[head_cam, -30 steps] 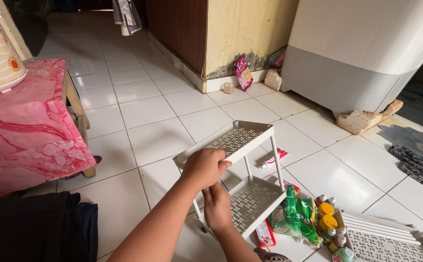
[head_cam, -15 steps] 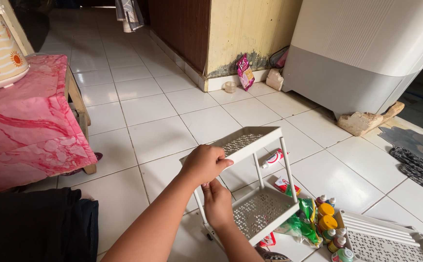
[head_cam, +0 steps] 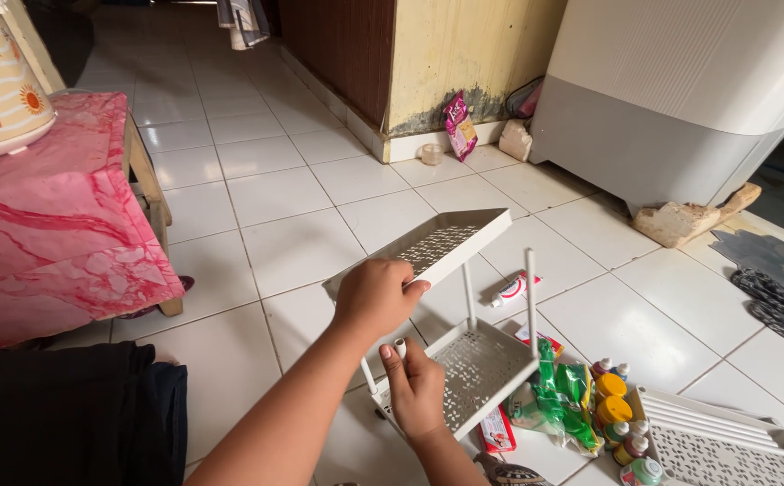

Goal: The person kneels on the tiled floor and takes apart a small white plastic rolling cart. They lift off the top tray, pull the plastic leg tubes out of the corner sockets one by one, and gather the removed tubes in one hand while the remaining shelf frame lies on the floor.

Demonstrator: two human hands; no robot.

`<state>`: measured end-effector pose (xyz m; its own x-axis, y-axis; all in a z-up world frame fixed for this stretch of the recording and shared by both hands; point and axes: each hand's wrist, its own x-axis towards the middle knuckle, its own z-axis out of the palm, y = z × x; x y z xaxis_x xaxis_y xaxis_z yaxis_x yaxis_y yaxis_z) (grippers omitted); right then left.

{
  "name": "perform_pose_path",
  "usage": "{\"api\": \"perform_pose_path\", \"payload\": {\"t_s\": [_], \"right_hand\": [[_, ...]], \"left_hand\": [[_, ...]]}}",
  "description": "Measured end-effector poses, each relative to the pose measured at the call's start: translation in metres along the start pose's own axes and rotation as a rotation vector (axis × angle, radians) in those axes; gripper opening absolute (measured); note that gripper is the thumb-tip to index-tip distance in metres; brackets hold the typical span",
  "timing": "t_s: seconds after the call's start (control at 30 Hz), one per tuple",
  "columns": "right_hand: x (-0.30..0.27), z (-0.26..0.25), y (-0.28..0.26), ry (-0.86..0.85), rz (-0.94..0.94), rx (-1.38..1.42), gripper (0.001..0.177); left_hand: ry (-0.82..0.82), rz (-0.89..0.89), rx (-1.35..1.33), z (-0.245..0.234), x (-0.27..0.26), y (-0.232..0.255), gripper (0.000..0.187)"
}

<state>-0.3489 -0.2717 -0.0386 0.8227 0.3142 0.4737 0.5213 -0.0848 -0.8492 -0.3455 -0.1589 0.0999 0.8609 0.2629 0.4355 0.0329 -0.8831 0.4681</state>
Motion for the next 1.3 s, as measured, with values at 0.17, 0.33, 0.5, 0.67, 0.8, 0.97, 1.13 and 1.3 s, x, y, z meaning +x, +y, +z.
{"api": "perform_pose_path", "payload": {"t_s": [0.17, 0.33, 0.5, 0.67, 0.8, 0.97, 1.13, 1.3], "right_hand": [[0.008, -0.019, 0.028, 0.049, 0.179, 0.134, 0.031], [0.018, -0.036, 0.035, -0.048, 0.079, 0.172, 0.025], [0.031, -0.050, 0.037, -0.007, -0.159, -0.161, 0.020], [0.042, -0.068, 0.051, -0.021, 0.035, -0.186, 0.022], [0.045, -0.087, 0.071, -0.092, 0.296, -0.134, 0.021], [0.049, -0.094, 0.096, -0.069, 0.270, 0.047, 0.026], [0.038, -0.099, 0.102, 0.012, 0.203, 0.195, 0.057], [0.045, -0.111, 0.091, -0.018, 0.350, 0.367, 0.063]], "left_hand": [[0.051, -0.039, 0.119, 0.012, -0.015, 0.021, 0.025], [0.044, -0.067, 0.118, 0.018, -0.028, 0.034, 0.016], [-0.060, -0.051, -0.070, 0.017, -0.028, 0.035, 0.026], [0.336, -0.040, -0.397, 0.026, -0.031, -0.012, 0.020], [0.568, -0.244, -0.493, 0.056, -0.041, -0.093, 0.031], [0.145, -0.352, -0.684, 0.127, -0.051, -0.151, 0.060], [0.007, -0.323, -0.813, 0.152, -0.062, -0.125, 0.039], [-0.164, -0.423, -0.559, 0.117, -0.082, -0.075, 0.023]]}}
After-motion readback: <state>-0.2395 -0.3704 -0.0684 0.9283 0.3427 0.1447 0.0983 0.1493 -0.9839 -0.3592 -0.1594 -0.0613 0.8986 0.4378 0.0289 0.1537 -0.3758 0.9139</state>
